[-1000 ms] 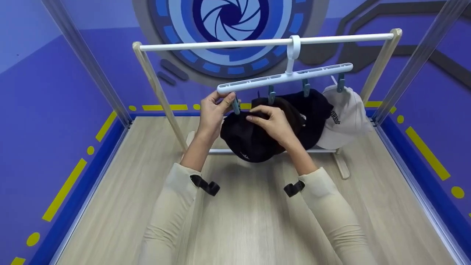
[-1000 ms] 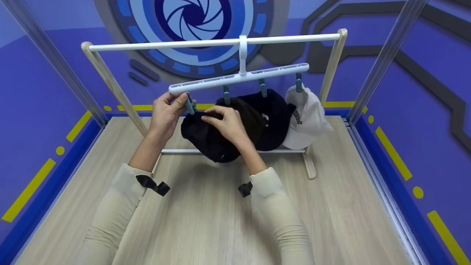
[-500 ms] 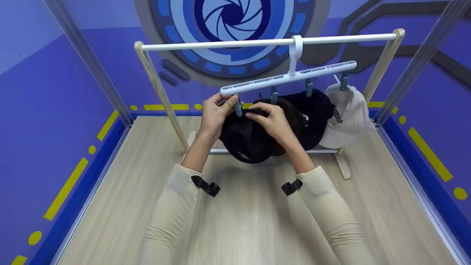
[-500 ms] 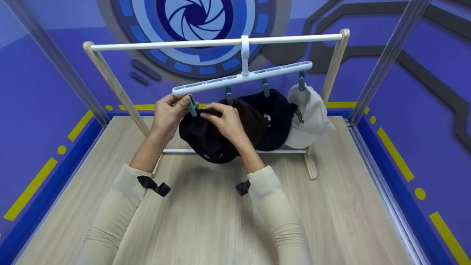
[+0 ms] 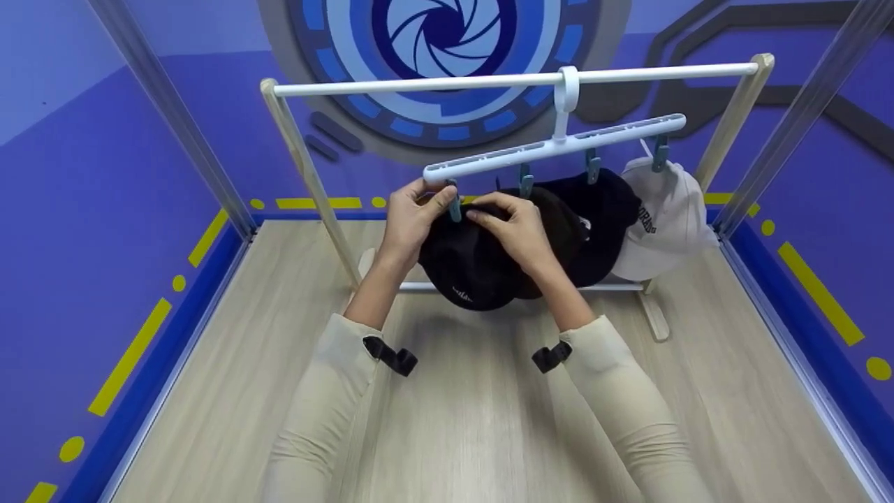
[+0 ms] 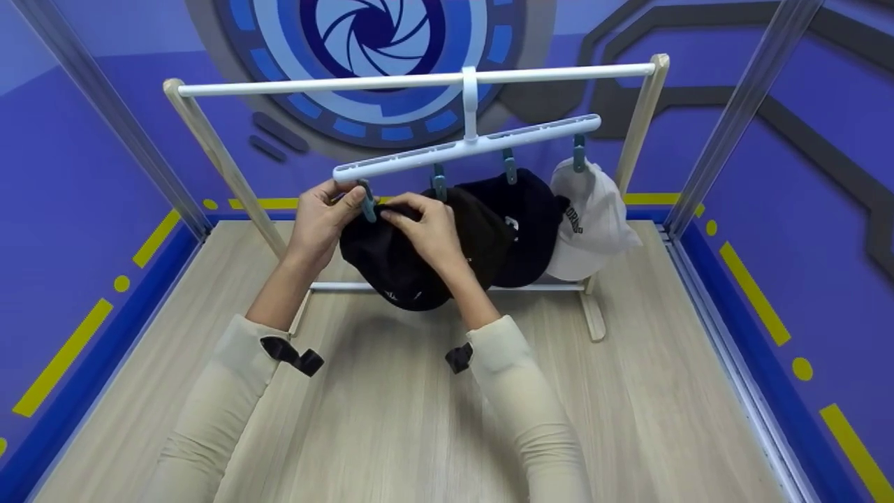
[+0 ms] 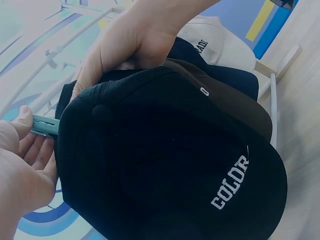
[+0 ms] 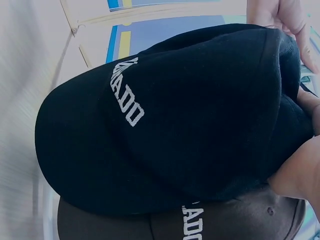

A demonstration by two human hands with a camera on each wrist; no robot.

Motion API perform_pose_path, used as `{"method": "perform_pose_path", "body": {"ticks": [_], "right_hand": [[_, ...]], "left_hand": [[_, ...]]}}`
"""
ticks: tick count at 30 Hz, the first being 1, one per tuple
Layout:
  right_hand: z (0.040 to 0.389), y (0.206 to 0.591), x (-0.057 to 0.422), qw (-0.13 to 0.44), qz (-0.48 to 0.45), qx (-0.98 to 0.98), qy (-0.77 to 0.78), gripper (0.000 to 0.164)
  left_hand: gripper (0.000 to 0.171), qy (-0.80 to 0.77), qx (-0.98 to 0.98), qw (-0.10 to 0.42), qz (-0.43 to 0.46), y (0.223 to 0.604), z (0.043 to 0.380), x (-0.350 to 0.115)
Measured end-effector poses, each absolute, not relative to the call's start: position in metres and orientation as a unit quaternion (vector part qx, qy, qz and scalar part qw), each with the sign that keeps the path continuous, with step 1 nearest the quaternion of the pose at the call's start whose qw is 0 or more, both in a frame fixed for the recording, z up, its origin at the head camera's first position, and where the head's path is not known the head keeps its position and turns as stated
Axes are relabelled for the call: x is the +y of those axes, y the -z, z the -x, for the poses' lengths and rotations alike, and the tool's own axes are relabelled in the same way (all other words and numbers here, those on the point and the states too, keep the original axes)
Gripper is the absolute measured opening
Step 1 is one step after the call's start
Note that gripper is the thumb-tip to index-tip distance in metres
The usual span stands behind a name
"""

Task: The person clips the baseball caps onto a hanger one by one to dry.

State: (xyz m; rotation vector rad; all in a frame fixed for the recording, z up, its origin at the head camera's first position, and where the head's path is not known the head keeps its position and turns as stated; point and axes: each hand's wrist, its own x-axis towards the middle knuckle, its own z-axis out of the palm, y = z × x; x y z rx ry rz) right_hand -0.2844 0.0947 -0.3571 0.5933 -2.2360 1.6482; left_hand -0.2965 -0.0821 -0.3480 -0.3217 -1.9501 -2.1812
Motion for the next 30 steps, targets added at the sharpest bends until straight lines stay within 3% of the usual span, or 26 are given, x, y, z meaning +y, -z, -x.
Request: {"method": "perform_pose_path", "body": {"ticks": [18,24,30], "right_hand": [[0.268,0.348,0.102,0.110,-0.224,-0.742,-0.622,0.034],[0.261,0.347,0.108,0.121,-0.236,-0.729,-0.631,0.033],[0.256,0.364,0.119,0.161,-0.275,-0.755,-0.573,0.031]], "left_hand": [[0.035,0.726,-0.658,0.133,0.145,0.347,0.293,-0.084],[0.036,0.708,-0.668,0.158,0.165,0.340,0.283,-0.093],[0.037,0.645,-0.708,0.218,0.190,0.361,0.285,-0.102]]}}
